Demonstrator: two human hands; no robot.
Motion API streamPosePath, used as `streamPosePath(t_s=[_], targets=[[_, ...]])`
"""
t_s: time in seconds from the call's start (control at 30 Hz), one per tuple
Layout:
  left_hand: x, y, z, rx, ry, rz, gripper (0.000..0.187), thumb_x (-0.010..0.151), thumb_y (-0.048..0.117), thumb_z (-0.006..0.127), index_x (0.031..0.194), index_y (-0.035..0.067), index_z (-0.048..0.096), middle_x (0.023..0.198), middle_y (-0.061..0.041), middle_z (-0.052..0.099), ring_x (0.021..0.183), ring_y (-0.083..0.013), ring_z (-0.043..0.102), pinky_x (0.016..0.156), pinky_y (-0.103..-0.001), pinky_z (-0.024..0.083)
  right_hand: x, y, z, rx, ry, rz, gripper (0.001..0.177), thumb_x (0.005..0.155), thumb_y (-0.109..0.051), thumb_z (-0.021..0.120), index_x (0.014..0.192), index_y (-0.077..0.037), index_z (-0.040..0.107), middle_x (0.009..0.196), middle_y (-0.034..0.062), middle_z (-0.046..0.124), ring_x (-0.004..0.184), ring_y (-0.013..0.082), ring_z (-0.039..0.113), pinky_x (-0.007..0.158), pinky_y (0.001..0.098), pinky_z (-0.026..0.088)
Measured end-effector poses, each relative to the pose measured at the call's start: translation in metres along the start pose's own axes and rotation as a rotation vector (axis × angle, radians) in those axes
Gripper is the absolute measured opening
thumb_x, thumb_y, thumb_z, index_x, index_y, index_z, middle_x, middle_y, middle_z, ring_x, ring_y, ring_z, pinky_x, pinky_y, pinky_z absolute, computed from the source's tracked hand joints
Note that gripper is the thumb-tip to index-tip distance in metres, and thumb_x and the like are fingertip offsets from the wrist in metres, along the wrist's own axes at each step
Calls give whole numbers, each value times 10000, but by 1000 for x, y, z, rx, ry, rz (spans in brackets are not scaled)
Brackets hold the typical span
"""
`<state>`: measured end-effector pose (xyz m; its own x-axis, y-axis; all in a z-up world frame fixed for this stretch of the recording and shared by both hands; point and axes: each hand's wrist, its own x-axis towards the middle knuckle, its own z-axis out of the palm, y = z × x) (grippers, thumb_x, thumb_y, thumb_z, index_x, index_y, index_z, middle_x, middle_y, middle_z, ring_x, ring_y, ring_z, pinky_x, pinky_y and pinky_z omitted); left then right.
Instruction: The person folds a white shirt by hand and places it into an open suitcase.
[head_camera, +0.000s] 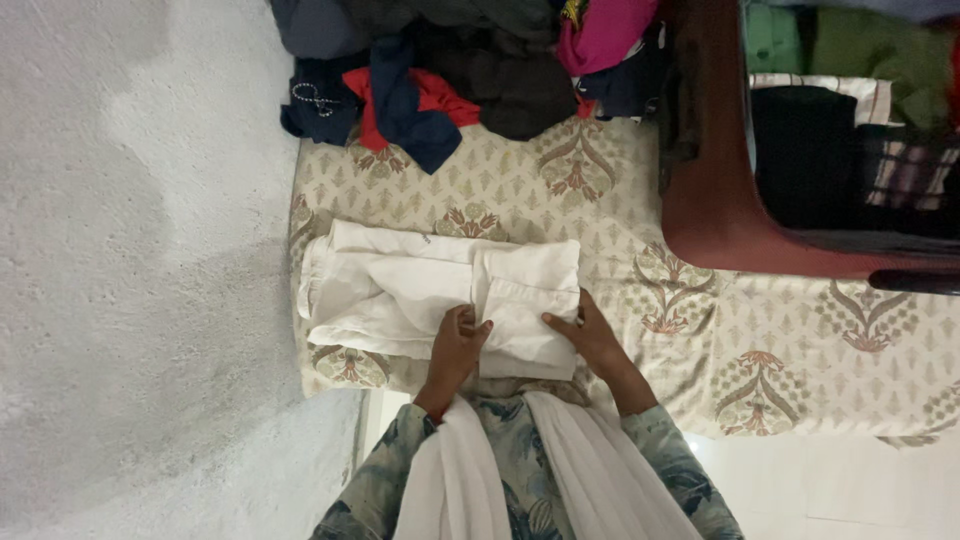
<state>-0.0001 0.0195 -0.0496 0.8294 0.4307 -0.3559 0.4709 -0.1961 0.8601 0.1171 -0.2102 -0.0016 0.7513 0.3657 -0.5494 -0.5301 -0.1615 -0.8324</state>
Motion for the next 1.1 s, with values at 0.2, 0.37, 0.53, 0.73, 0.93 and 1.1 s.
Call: streamPosePath(t_s=[0.2,0.37,0.53,0.73,0.93,1.1], targets=[[5,2,5,-113,-42,34,593,862,253,798,1352,18,561,1219,-148,682,1033,-225,704,833,-339,580,5,2,0,-62,64,-154,736,827,-198,810,1456,-10,476,1288,132,670,1135,214,644,956,342,544],[7,25,16,-279,-116,130,553,894,208,760,1367,27,539,1233,-127,662,994,-210,700,810,-325,575,0,-2,-28,-97,138,-187,726,835,-242,807,1445,-2,495,1273,151,686,1112,221,654,940,335,553],[0,17,30,-205,-216,55,524,878,224,758,1308,23,536,1203,-120,658,984,-205,691,774,-340,595,0,28,-64,-394,328,-105,870,822,-307,860,1480,24,398,1352,213,601,1202,294,612,977,395,529],[-10,-11,34,89,-268,88,391,823,278,785,1093,6,703,1026,-134,777,940,-214,753,835,-326,591,-49,-5,-20,-882,340,-419,965,703,-347,927,1478,-46,437,1546,237,391,1420,409,351,1167,533,334],[-2,-9,25,5,-443,-135,442,842,347,794,1105,-7,765,936,-109,781,745,-180,757,643,-326,625,-56,-10,29,-1051,76,-696,778,775,-215,831,1461,-100,482,1595,197,365,1501,409,287,1201,525,298],[-5,11,31,-15,-494,-99,439,822,390,833,967,-17,755,766,-107,757,605,-163,713,545,-303,568,-30,5,23,-999,107,-819,504,928,-106,651,1417,-73,533,1526,227,545,1451,395,453,1165,477,367]])
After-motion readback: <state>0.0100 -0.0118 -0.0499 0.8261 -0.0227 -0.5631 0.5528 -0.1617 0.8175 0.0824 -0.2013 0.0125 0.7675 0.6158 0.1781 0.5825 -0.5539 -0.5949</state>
